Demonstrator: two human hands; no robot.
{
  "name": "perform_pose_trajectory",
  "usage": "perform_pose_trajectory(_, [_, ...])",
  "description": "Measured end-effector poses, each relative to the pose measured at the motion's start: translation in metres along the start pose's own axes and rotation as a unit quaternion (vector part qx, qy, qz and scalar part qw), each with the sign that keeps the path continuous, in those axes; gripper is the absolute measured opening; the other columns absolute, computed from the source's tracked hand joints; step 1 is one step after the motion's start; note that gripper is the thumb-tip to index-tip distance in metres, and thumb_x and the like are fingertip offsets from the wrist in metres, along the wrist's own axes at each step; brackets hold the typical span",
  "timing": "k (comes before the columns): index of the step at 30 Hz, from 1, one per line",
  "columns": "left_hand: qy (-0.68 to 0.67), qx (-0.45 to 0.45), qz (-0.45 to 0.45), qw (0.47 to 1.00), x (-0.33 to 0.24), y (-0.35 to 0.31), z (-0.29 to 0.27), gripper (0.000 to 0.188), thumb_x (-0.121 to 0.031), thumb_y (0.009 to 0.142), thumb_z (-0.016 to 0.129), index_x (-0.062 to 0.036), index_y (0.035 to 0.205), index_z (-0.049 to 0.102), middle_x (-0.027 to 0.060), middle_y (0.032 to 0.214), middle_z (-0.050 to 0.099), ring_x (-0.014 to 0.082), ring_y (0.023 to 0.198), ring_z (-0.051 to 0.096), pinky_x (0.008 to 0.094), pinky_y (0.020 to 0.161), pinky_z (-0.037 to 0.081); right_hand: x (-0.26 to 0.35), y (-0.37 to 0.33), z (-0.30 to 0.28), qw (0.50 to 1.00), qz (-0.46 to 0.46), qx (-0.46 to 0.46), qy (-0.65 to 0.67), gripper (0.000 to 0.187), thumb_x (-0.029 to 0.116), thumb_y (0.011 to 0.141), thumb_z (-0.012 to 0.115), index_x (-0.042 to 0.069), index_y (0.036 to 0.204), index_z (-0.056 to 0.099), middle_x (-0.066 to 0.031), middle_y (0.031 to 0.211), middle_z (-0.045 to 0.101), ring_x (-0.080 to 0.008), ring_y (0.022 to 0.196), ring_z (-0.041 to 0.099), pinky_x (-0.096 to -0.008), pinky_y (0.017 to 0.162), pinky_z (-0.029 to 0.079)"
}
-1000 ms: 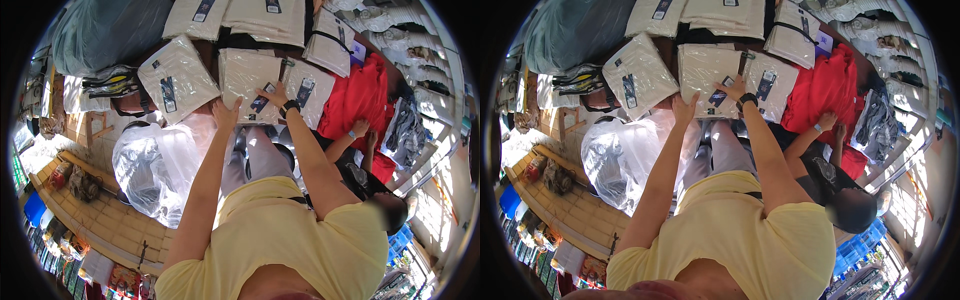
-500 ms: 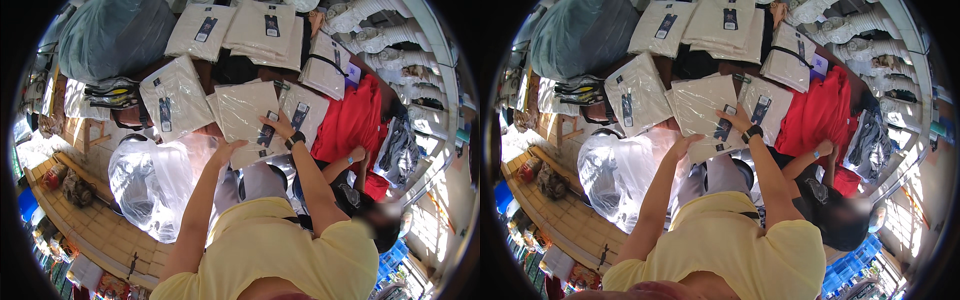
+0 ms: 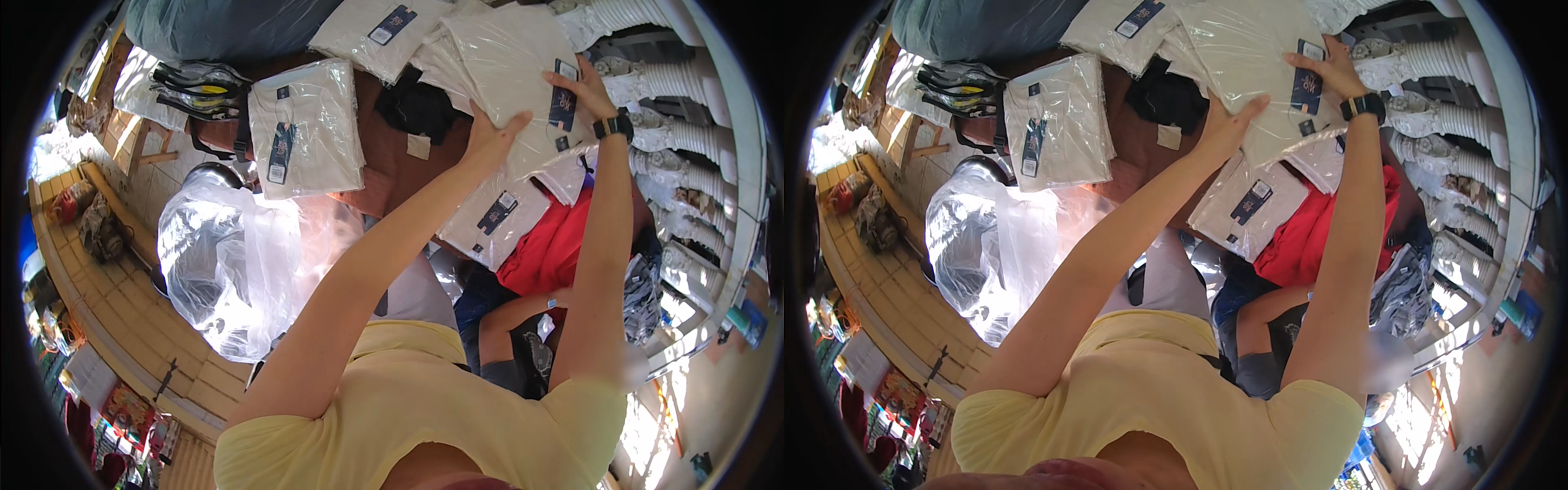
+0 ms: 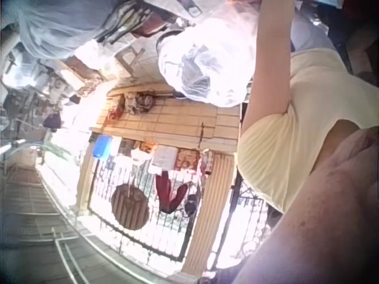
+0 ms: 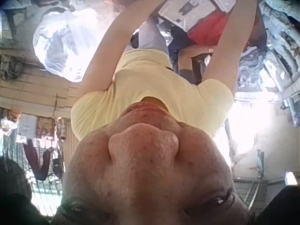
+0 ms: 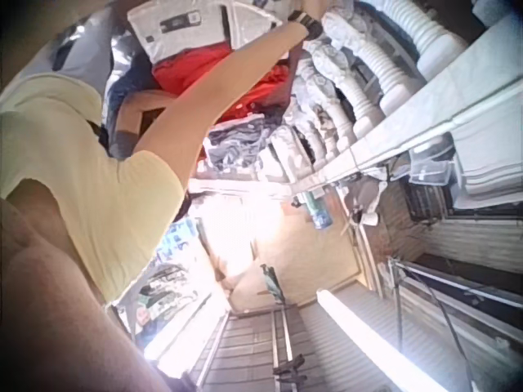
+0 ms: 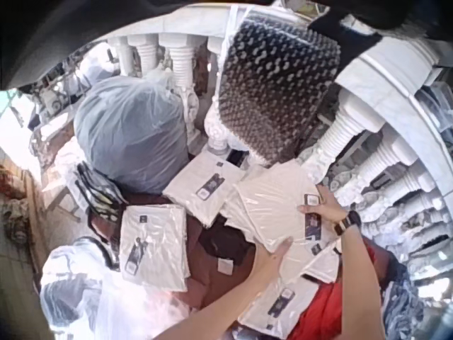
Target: The person sorts through packaged shirts on a table, bundles them using a black strap, and places the bundled shirts into a large clear plastic bag.
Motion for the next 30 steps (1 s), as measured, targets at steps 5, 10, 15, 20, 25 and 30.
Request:
perform_pose_trajectory(5, [-0.004,-0.051,0.023,0.998,0.046,0.068,0.024,0.07,-0.011,0.08,0.066,0.005,0.132,0.021,0.0236,0.121,0.05,0.031,0.114,0.051,0.0344,0.094,0.041,-0.008,0.128,-0.01,0.982,-0.07,0.074,-0.157,0.084,0.039,0.064,0.083,0.004,0.13,0.045,-0.0097,0.113,0.06,-0.0171,0.1,0.058,-0.0304,0.088,0.046])
perform_pose_trajectory(10, [0.138,0.083,0.044,0.986,0.049,0.031,-0.015,0.052,-0.01,0.08,0.067,-0.0012,0.126,0.044,0.0175,0.124,0.049,0.0245,0.108,0.054,0.0343,0.09,0.045,-0.086,0.174,0.0,0.933,-0.027,-0.059,-0.354,0.088,0.044,0.064,0.078,0.009,0.135,0.041,-0.0131,0.121,0.059,-0.0287,0.11,0.057,-0.04,0.099,0.04])
perform_pose_trajectory(15, [0.552,-0.223,0.304,0.744,-0.127,-0.092,-0.198,0.046,-0.013,0.078,0.071,0.0007,0.117,0.051,0.0156,0.119,0.051,0.0315,0.113,0.046,0.0418,0.098,0.034,0.002,0.078,0.02,0.867,-0.083,-0.297,-0.391,0.072,0.046,0.073,0.071,0.007,0.128,0.048,-0.016,0.122,0.054,-0.0325,0.117,0.046,-0.0484,0.097,0.036])
perform_pose_trajectory(20, [0.376,-0.328,0.017,0.867,-0.084,-0.09,-0.467,0.071,-0.042,0.078,0.071,0.004,0.125,0.046,0.0227,0.127,0.046,0.0316,0.114,0.047,0.0405,0.096,0.036,0.097,-0.054,0.239,0.986,-0.151,-0.054,0.043,0.073,0.041,0.079,0.072,-0.004,0.127,0.043,-0.0192,0.121,0.052,-0.0278,0.115,0.048,-0.0395,0.095,0.041])
perform_pose_trajectory(25, [0.285,-0.245,-0.081,0.923,-0.069,-0.038,-0.458,0.078,-0.047,0.078,0.068,0.012,0.124,0.045,0.0169,0.115,0.058,0.022,0.104,0.056,0.0305,0.089,0.043,0.042,-0.043,0.416,0.994,0.041,0.098,0.022,0.11,0.065,0.063,0.073,-0.012,0.131,0.031,-0.0306,0.133,0.037,-0.0379,0.127,0.036,-0.0421,0.105,0.031])
perform_pose_trajectory(30, [0.091,-0.103,-0.213,0.967,-0.054,-0.031,-0.426,0.062,-0.03,0.077,0.075,0.0076,0.12,0.05,0.0123,0.112,0.061,0.0181,0.099,0.059,0.029,0.086,0.047,0.031,-0.024,0.445,0.981,0.095,0.121,0.119,0.106,0.057,0.056,0.081,-0.004,0.13,0.035,-0.0218,0.125,0.051,-0.0313,0.124,0.042,-0.0396,0.103,0.036])
Point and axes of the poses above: each hand's wrist, its own y-axis towards the middle knuckle, its own z-axis out of the palm, x = y × z, the point moved 9 cm from there along y, towards the middle knuckle
